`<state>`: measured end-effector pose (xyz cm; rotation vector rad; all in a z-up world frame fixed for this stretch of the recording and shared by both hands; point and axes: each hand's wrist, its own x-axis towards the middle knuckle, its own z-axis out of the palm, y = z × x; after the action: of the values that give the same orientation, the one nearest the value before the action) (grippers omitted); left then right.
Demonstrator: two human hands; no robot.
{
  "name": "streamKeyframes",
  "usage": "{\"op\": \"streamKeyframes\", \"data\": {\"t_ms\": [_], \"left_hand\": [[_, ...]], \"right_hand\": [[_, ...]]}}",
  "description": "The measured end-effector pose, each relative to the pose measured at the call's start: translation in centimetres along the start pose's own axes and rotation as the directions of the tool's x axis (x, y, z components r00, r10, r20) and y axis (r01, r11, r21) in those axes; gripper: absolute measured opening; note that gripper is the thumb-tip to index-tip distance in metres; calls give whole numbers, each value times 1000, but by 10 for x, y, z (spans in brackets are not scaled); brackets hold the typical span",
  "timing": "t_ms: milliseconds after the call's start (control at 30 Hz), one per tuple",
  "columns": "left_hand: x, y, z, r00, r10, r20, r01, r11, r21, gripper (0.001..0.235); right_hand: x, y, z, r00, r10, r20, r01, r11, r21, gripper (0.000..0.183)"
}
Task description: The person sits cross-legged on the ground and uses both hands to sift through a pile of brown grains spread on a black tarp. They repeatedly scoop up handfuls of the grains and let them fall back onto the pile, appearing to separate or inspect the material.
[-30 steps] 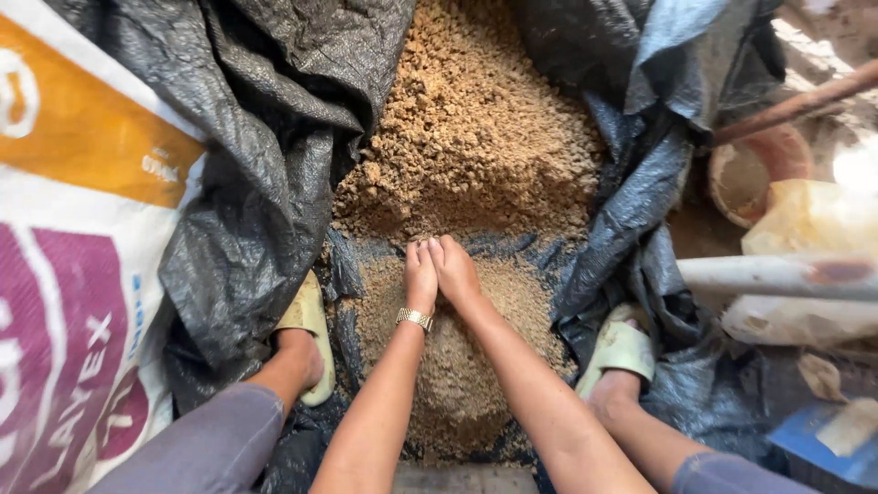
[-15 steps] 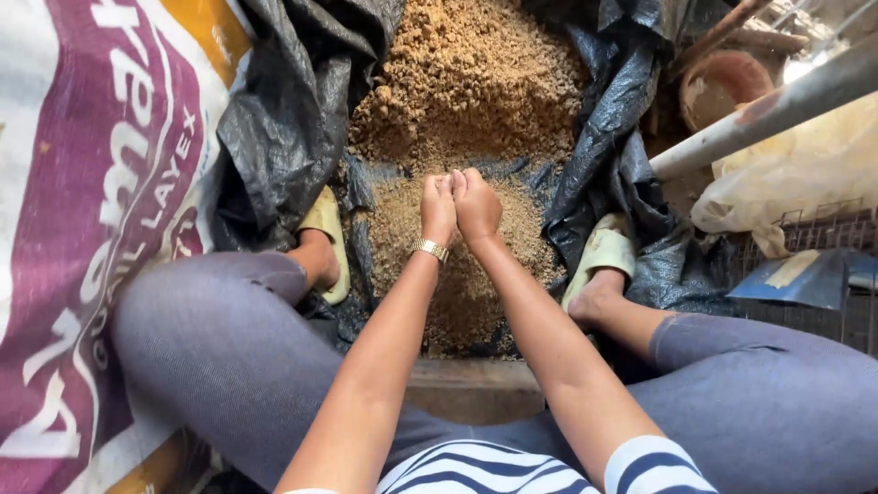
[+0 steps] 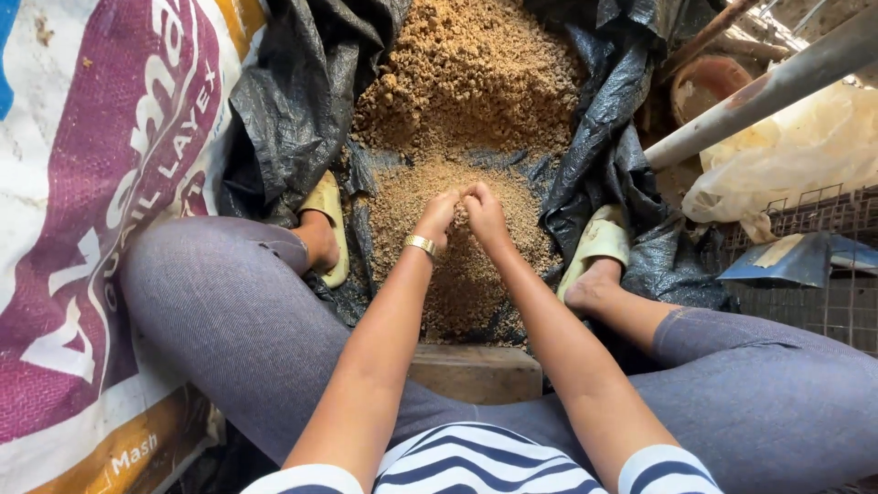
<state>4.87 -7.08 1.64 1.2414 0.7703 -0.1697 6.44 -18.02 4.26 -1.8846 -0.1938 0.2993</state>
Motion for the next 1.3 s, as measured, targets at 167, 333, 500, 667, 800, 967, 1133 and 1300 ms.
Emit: {"op": "streamKeyframes", "data": {"t_ms": [167, 333, 500, 667, 800, 967, 1133, 1300], "left_hand": [[59, -40, -45, 916, -194, 350, 318, 884, -342, 49], [31, -23, -53, 914, -99, 393, 274, 865, -419, 36], [20, -19, -44, 921, -155, 356, 281, 898, -338, 54], [36, -42, -21, 958, -133, 254, 198, 946, -255, 29], [28, -36, -15, 967, -203, 157, 234, 948, -217, 32], [-13, -12, -10, 970, -216, 109, 233, 957, -173, 43], [-23, -1, -19, 958, -175, 225, 218, 958, -185, 56], [-11, 14, -45, 842, -167, 512, 417, 805, -422, 35]], "right_hand": [[-6, -13, -25, 941, 280, 188, -329, 887, 324, 42], [8, 20, -45, 818, 318, 479, -554, 663, 504, 53], [-6, 8, -48, 793, 275, 543, -588, 577, 567, 39], [5, 48, -30, 851, 250, 461, -495, 674, 548, 20], [-1, 27, -20, 847, 357, 393, -513, 741, 434, 28], [-19, -8, -15, 836, 443, 325, -541, 765, 349, 42], [-21, -20, -18, 831, 501, 243, -557, 752, 353, 55], [-5, 11, -44, 702, 437, 562, -704, 543, 458, 44]]}}
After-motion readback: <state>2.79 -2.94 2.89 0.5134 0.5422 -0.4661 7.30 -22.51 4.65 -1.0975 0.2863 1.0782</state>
